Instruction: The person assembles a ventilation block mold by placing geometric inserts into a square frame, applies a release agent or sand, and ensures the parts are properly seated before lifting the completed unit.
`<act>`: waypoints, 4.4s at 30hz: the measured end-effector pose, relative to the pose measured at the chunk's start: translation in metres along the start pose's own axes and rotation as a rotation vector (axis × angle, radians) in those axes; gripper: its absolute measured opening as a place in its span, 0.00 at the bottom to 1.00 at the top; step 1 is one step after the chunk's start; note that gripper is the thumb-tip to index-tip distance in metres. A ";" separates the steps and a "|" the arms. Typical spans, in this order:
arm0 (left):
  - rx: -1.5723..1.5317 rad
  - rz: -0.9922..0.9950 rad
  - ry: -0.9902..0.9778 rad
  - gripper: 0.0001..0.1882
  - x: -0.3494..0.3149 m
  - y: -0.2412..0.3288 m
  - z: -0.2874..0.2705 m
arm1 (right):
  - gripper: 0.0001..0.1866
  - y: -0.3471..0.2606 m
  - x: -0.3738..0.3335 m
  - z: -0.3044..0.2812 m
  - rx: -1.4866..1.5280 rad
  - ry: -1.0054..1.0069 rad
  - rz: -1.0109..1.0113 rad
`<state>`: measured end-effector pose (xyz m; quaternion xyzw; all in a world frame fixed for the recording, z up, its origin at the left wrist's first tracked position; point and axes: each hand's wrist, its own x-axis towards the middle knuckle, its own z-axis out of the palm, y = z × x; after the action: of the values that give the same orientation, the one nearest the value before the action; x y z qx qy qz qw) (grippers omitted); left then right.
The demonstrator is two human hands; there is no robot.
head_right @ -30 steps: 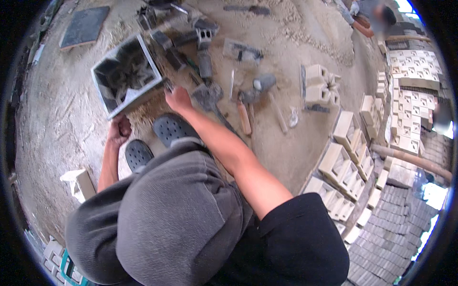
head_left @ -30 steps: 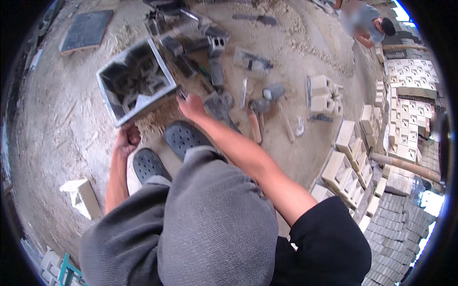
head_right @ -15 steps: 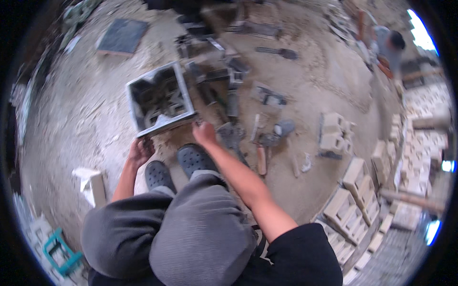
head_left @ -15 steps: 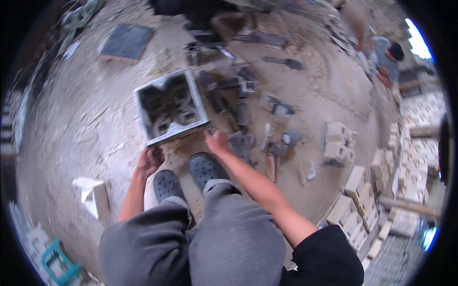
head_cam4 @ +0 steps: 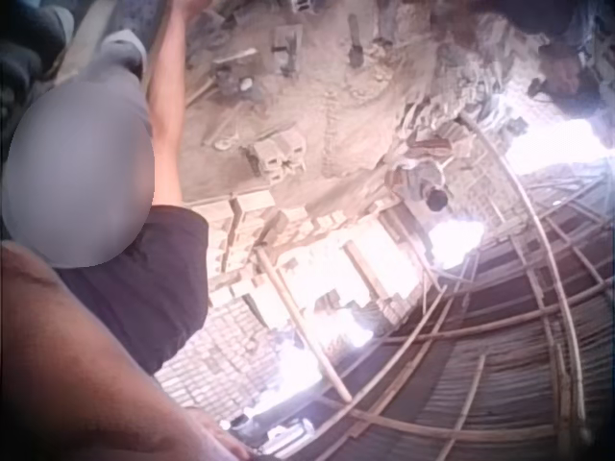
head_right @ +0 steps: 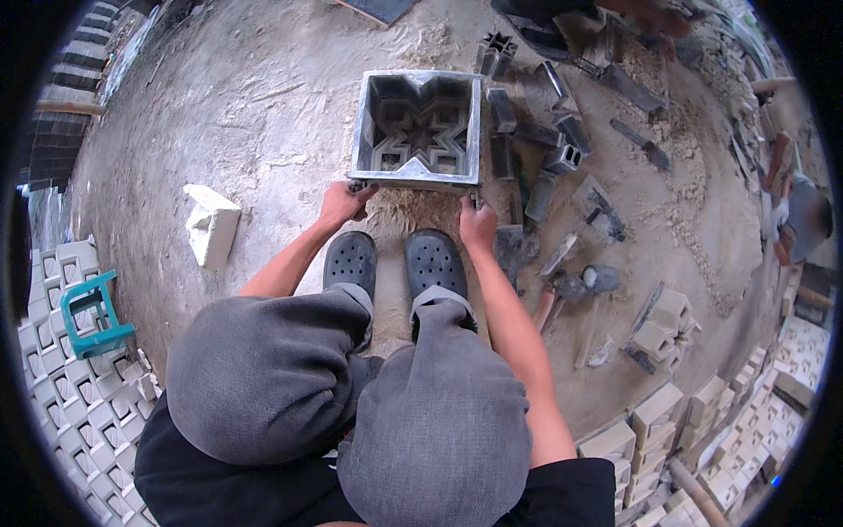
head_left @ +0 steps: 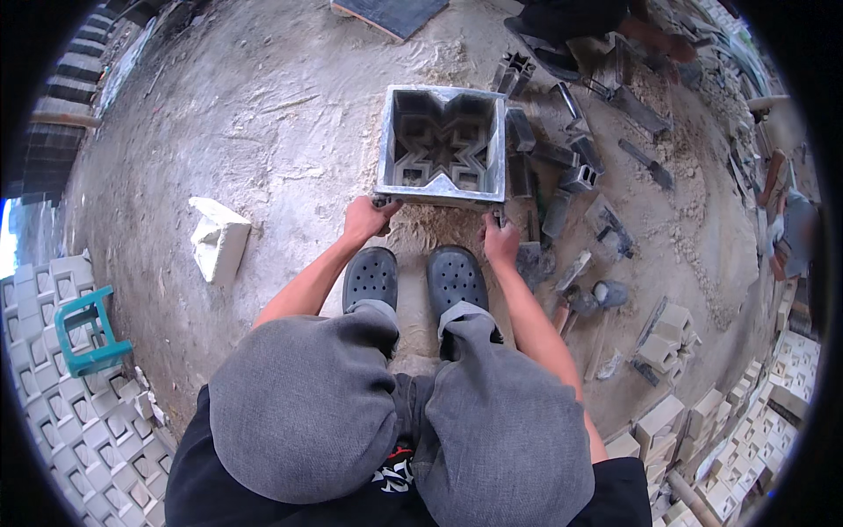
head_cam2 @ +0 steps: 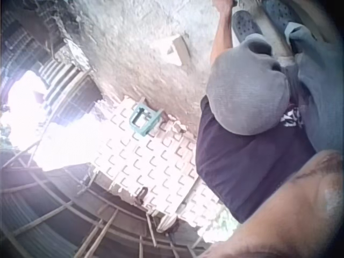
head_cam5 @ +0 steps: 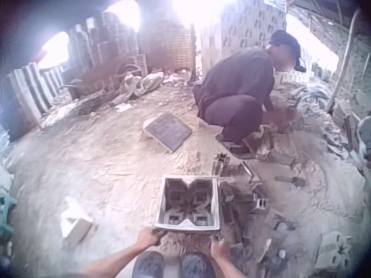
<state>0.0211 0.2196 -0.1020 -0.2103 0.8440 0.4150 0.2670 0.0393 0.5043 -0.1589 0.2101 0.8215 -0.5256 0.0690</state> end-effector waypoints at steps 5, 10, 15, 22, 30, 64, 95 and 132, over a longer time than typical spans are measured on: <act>-0.898 -0.367 -0.450 0.13 0.009 0.004 0.002 | 0.14 0.003 0.003 -0.005 0.009 -0.019 0.013; -1.315 -0.419 -0.782 0.05 0.033 -0.033 -0.002 | 0.13 -0.010 -0.002 0.002 0.053 -0.060 0.025; -1.146 -0.388 -0.634 0.09 0.030 -0.020 0.012 | 0.14 0.003 0.002 -0.003 0.040 -0.019 0.009; -0.836 -0.220 -0.267 0.08 0.021 -0.016 0.025 | 0.18 -0.004 0.000 -0.002 -0.024 0.035 0.034; -1.274 -0.357 -0.632 0.08 0.008 0.007 0.010 | 0.17 -0.003 0.002 -0.005 0.059 0.033 0.047; -1.414 -0.230 -1.003 0.16 0.030 -0.024 0.001 | 0.25 -0.045 0.015 -0.003 -0.157 -0.124 0.256; -0.966 -0.322 -0.539 0.17 0.008 0.002 0.022 | 0.29 -0.026 0.026 -0.024 -0.249 -0.364 0.332; 0.025 0.110 0.214 0.21 0.029 0.075 -0.027 | 0.12 -0.037 0.038 -0.027 0.388 -0.405 0.689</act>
<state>-0.0519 0.2360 -0.0626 -0.2034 0.8830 0.3936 0.1548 -0.0074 0.5257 -0.1285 0.3735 0.5596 -0.6468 0.3592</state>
